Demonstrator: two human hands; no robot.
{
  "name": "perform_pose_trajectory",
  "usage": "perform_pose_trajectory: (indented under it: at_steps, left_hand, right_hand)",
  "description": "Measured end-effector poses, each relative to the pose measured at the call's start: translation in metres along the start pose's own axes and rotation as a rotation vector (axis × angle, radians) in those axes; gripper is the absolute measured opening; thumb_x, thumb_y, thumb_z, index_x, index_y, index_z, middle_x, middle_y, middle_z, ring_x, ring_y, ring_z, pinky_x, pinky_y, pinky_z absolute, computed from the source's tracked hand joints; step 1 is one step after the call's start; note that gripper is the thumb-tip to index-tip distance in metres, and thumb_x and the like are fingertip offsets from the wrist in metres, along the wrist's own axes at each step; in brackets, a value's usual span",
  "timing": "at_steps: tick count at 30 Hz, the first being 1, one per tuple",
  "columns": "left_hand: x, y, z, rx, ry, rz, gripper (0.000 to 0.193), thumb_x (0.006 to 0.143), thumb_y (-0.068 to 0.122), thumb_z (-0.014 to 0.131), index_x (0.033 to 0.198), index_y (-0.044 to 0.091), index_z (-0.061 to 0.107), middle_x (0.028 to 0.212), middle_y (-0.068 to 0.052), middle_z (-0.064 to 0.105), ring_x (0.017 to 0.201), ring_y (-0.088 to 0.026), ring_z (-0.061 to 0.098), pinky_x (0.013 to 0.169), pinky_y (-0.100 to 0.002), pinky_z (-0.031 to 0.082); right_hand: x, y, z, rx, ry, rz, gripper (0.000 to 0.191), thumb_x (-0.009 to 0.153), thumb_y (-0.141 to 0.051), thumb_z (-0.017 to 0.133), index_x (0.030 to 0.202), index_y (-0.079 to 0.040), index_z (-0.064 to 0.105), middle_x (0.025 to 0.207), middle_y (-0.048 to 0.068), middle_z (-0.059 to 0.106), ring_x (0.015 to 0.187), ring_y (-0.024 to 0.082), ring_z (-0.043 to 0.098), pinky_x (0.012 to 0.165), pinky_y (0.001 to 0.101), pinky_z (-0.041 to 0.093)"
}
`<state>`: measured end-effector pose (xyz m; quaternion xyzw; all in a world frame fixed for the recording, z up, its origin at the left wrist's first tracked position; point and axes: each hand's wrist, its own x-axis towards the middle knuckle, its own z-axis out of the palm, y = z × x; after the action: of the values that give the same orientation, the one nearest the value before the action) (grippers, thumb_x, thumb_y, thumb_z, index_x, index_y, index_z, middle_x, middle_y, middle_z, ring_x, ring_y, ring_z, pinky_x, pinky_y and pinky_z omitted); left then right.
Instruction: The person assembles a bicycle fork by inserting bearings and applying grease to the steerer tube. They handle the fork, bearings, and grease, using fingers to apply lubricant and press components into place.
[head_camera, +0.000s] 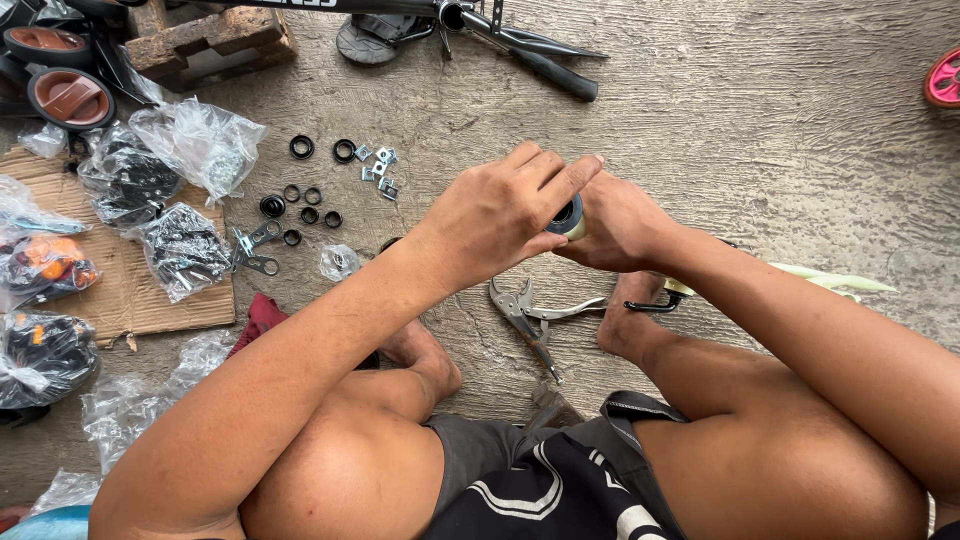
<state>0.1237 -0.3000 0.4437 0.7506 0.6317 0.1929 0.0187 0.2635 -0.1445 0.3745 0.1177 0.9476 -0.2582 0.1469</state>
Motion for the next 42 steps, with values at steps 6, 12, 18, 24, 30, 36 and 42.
perform_pose_trajectory:
  at_steps: [6, 12, 18, 24, 30, 36, 42]
  left_hand:
    - [-0.005, -0.005, -0.002, -0.193, -0.025, -0.024, 0.086, 0.077, 0.02, 0.087, 0.153, 0.015, 0.048, 0.12, -0.008, 0.067, 0.113, -0.024, 0.063, 0.09, -0.036, 0.06]
    - [-0.002, -0.003, 0.002, -0.096, -0.031, -0.07, 0.095, 0.08, 0.034, 0.088, 0.158, 0.015, 0.036, 0.131, -0.014, 0.059, 0.122, -0.03, 0.059, 0.097, -0.039, 0.059]
    - [-0.001, -0.003, -0.008, -0.204, 0.068, 0.01, 0.1, 0.07, 0.023, 0.088, 0.156, 0.016, 0.036, 0.136, -0.014, 0.06, 0.121, -0.03, 0.06, 0.095, -0.04, 0.058]
    - [-0.001, -0.001, -0.005, -0.379, -0.133, -0.112, 0.096, 0.079, 0.004, 0.07, 0.164, 0.02, 0.028, 0.144, -0.013, 0.056, 0.139, -0.03, 0.056, 0.102, -0.038, 0.059]
    - [-0.022, -0.017, 0.0, -0.373, -0.104, -0.228, 0.112, 0.072, 0.024, 0.074, 0.165, 0.017, 0.011, 0.163, -0.022, 0.034, 0.152, -0.04, 0.038, 0.126, -0.052, 0.034]
    - [-0.048, -0.016, 0.067, -0.588, -0.213, -0.77, 0.132, 0.067, 0.056, 0.089, 0.162, 0.018, 0.005, 0.155, -0.027, 0.029, 0.142, -0.045, 0.037, 0.114, -0.052, 0.038]
    - [-0.057, -0.018, 0.134, -0.718, 0.229, -0.911, 0.131, 0.063, 0.049, 0.094, 0.162, 0.014, 0.015, 0.14, -0.022, 0.053, 0.13, -0.035, 0.058, 0.105, -0.046, 0.051]
  right_hand:
    - [0.001, 0.0, -0.002, 0.021, 0.145, -0.173, 0.048, 0.079, -0.042, 0.078, 0.105, -0.003, 0.065, 0.102, 0.022, 0.068, 0.089, 0.04, 0.067, 0.074, 0.0515, 0.055]
    - [0.001, 0.0, -0.004, 0.076, 0.038, -0.008, 0.044, 0.078, -0.039, 0.076, 0.103, -0.004, 0.065, 0.099, 0.016, 0.073, 0.094, 0.036, 0.07, 0.079, 0.0498, 0.057]
    - [0.0, -0.001, -0.006, 0.045, -0.003, 0.004, 0.044, 0.081, -0.04, 0.074, 0.104, -0.004, 0.065, 0.097, 0.018, 0.072, 0.093, 0.036, 0.071, 0.084, 0.0492, 0.057]
    - [-0.001, -0.002, -0.009, -0.014, -0.102, 0.093, 0.052, 0.087, -0.049, 0.073, 0.117, -0.008, 0.063, 0.114, 0.015, 0.07, 0.109, 0.034, 0.069, 0.095, 0.0469, 0.056]
    - [-0.004, -0.003, -0.014, 0.077, 0.034, 0.023, 0.063, 0.08, -0.045, 0.079, 0.13, -0.014, 0.056, 0.118, 0.013, 0.061, 0.107, 0.034, 0.064, 0.089, 0.0475, 0.054]
    - [-0.008, -0.006, -0.017, 0.114, 0.076, -0.006, 0.064, 0.077, -0.041, 0.083, 0.129, -0.014, 0.058, 0.121, 0.011, 0.062, 0.107, 0.031, 0.065, 0.089, 0.045, 0.054]
    - [-0.01, -0.015, -0.018, 0.197, 0.095, -0.015, 0.069, 0.077, -0.044, 0.085, 0.132, -0.012, 0.059, 0.123, 0.013, 0.065, 0.11, 0.031, 0.066, 0.093, 0.0441, 0.054]
